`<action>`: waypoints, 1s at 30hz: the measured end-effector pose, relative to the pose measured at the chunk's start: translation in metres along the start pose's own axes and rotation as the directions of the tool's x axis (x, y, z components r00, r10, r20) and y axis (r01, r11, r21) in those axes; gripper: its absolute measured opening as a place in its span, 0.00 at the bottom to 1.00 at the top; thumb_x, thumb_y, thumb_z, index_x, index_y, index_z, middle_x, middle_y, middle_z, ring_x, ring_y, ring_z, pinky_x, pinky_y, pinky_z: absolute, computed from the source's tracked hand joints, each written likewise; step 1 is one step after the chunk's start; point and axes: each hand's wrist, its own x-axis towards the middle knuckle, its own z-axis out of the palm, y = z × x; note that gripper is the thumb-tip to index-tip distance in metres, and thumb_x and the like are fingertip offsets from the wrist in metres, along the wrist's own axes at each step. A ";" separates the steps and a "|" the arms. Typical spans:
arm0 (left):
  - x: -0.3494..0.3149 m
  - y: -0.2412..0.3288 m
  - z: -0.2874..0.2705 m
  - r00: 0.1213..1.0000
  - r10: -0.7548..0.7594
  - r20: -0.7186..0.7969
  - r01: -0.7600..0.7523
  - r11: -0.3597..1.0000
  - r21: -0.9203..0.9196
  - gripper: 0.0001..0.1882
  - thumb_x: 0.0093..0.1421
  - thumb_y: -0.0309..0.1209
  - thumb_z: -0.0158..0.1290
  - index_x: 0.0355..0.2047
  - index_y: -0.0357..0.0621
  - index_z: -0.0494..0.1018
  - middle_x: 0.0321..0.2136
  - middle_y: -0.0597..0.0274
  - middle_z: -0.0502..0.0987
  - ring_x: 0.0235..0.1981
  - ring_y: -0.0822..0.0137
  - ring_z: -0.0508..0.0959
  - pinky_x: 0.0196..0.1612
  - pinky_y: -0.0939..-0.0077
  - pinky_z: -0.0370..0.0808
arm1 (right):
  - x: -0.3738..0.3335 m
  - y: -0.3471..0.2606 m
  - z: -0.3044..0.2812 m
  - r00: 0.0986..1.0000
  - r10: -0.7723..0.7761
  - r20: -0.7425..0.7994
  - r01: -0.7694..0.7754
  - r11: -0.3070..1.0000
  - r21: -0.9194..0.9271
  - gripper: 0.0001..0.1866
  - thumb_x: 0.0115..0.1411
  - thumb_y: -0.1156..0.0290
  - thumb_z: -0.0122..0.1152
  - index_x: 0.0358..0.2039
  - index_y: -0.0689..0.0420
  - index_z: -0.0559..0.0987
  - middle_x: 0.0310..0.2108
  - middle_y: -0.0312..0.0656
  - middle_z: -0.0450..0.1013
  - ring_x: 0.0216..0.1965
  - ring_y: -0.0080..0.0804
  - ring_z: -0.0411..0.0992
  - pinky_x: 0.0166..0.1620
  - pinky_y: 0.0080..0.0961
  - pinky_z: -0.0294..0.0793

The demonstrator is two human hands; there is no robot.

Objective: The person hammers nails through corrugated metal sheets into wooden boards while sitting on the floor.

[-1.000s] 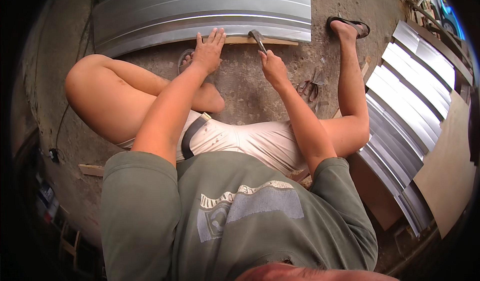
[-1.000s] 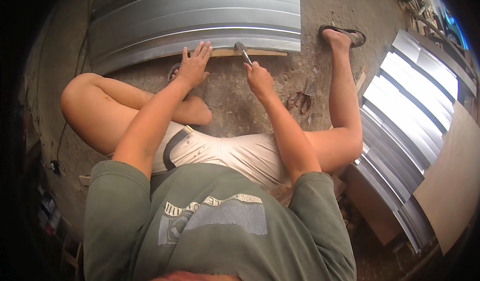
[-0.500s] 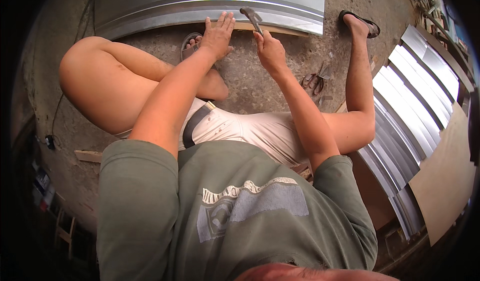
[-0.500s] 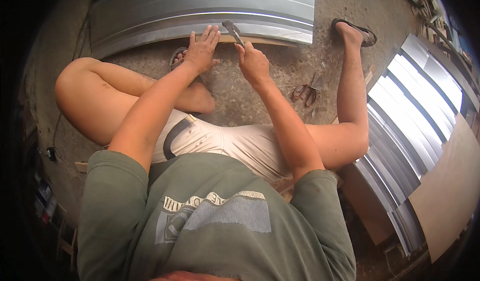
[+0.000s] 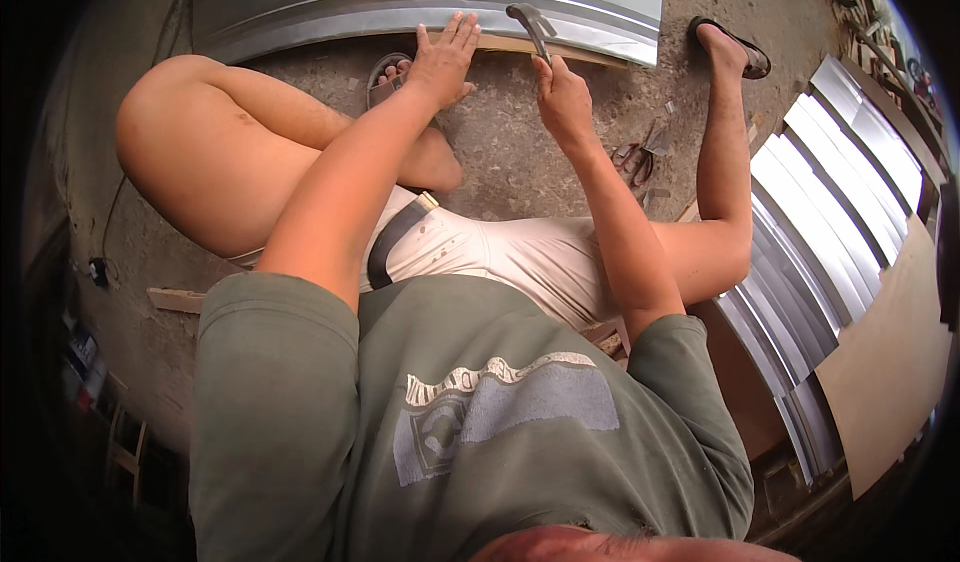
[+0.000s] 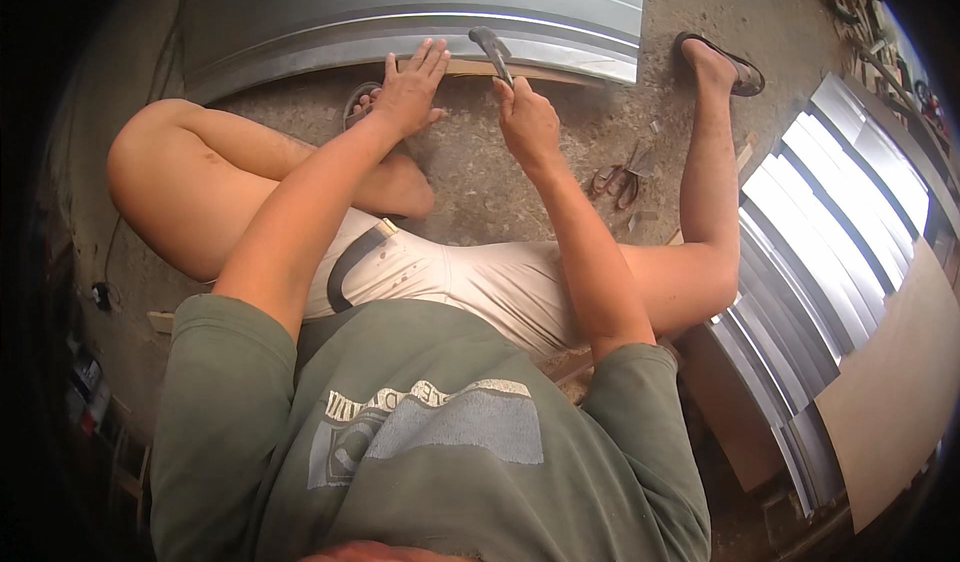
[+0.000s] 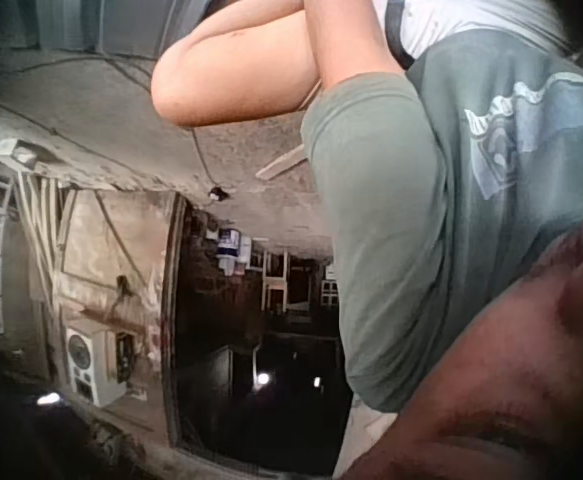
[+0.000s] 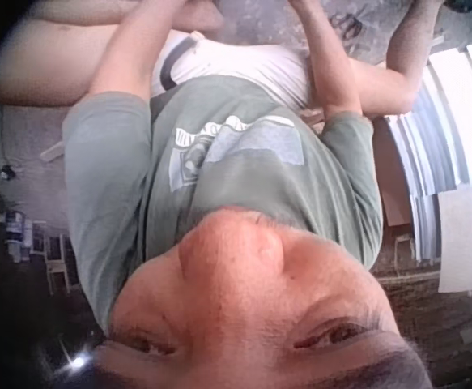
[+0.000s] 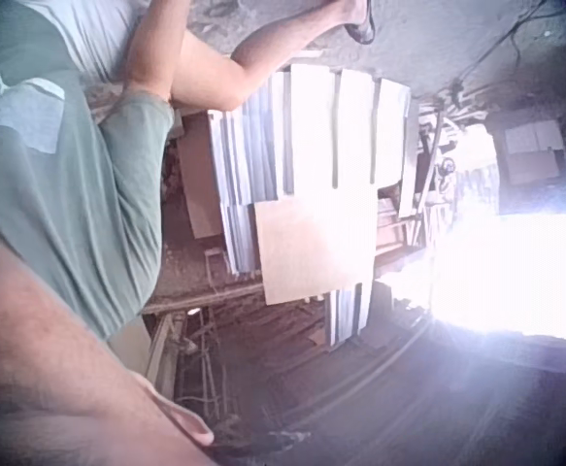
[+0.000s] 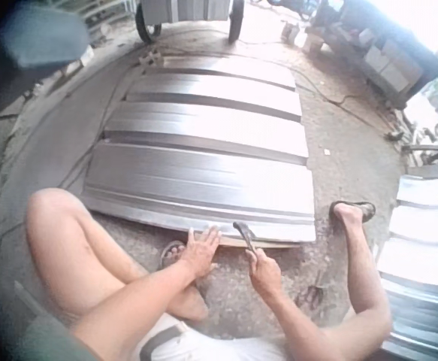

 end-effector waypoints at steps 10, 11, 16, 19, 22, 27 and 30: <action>0.002 0.003 0.003 1.000 0.014 -0.003 -0.014 0.998 -0.054 0.54 0.54 0.50 0.65 0.73 0.47 0.48 0.75 0.63 0.43 0.76 0.61 0.43 0.67 0.31 0.55 | -0.008 0.030 0.015 0.996 0.080 0.029 -0.077 0.993 -0.088 0.26 0.73 0.48 0.43 0.32 0.59 0.72 0.24 0.58 0.76 0.32 0.65 0.76 0.35 0.57 0.72; 0.002 0.003 0.000 0.999 0.007 0.035 -0.006 1.000 -0.017 0.53 0.54 0.49 0.65 0.73 0.46 0.49 0.75 0.63 0.43 0.76 0.61 0.43 0.67 0.31 0.55 | -0.006 0.029 0.016 0.995 0.088 0.051 -0.081 0.988 -0.133 0.25 0.73 0.49 0.43 0.32 0.59 0.72 0.23 0.58 0.75 0.31 0.64 0.75 0.34 0.57 0.71; -0.001 0.001 0.001 0.999 -0.012 0.044 0.012 1.000 -0.003 0.54 0.53 0.50 0.65 0.73 0.47 0.48 0.75 0.64 0.43 0.76 0.62 0.44 0.67 0.32 0.54 | -0.001 -0.003 -0.004 0.999 0.044 0.014 -0.045 0.998 0.043 0.25 0.72 0.48 0.44 0.34 0.59 0.74 0.24 0.58 0.76 0.33 0.65 0.76 0.37 0.56 0.73; 0.007 0.005 0.002 0.999 0.024 0.023 -0.023 1.000 -0.016 0.54 0.53 0.50 0.65 0.73 0.47 0.48 0.75 0.64 0.43 0.76 0.61 0.44 0.67 0.31 0.54 | -0.002 0.022 0.018 0.994 0.086 0.071 -0.077 0.990 -0.121 0.25 0.73 0.49 0.44 0.33 0.60 0.74 0.24 0.59 0.76 0.33 0.64 0.76 0.36 0.56 0.73; 0.009 0.007 -0.002 0.998 0.005 0.059 -0.004 1.000 -0.029 0.54 0.54 0.50 0.65 0.73 0.47 0.48 0.75 0.64 0.43 0.76 0.61 0.44 0.67 0.31 0.54 | 0.013 0.003 0.011 0.994 0.069 0.081 -0.060 0.992 -0.112 0.26 0.72 0.49 0.44 0.33 0.60 0.74 0.25 0.59 0.77 0.33 0.63 0.77 0.36 0.56 0.74; 0.002 0.001 -0.008 0.998 -0.004 0.058 0.005 1.000 -0.019 0.53 0.54 0.47 0.64 0.73 0.49 0.47 0.75 0.65 0.43 0.75 0.64 0.44 0.69 0.30 0.51 | -0.002 0.016 0.038 0.993 0.068 0.099 -0.056 0.991 -0.118 0.26 0.72 0.47 0.44 0.35 0.60 0.74 0.27 0.60 0.76 0.34 0.66 0.75 0.36 0.57 0.72; 0.004 -0.005 -0.015 0.993 0.023 0.119 -0.027 0.999 0.029 0.53 0.55 0.49 0.63 0.74 0.49 0.47 0.75 0.66 0.43 0.75 0.66 0.44 0.70 0.30 0.48 | 0.004 0.023 0.039 0.986 0.094 0.137 -0.076 0.989 -0.127 0.27 0.72 0.46 0.43 0.34 0.61 0.73 0.28 0.61 0.76 0.35 0.66 0.75 0.37 0.58 0.72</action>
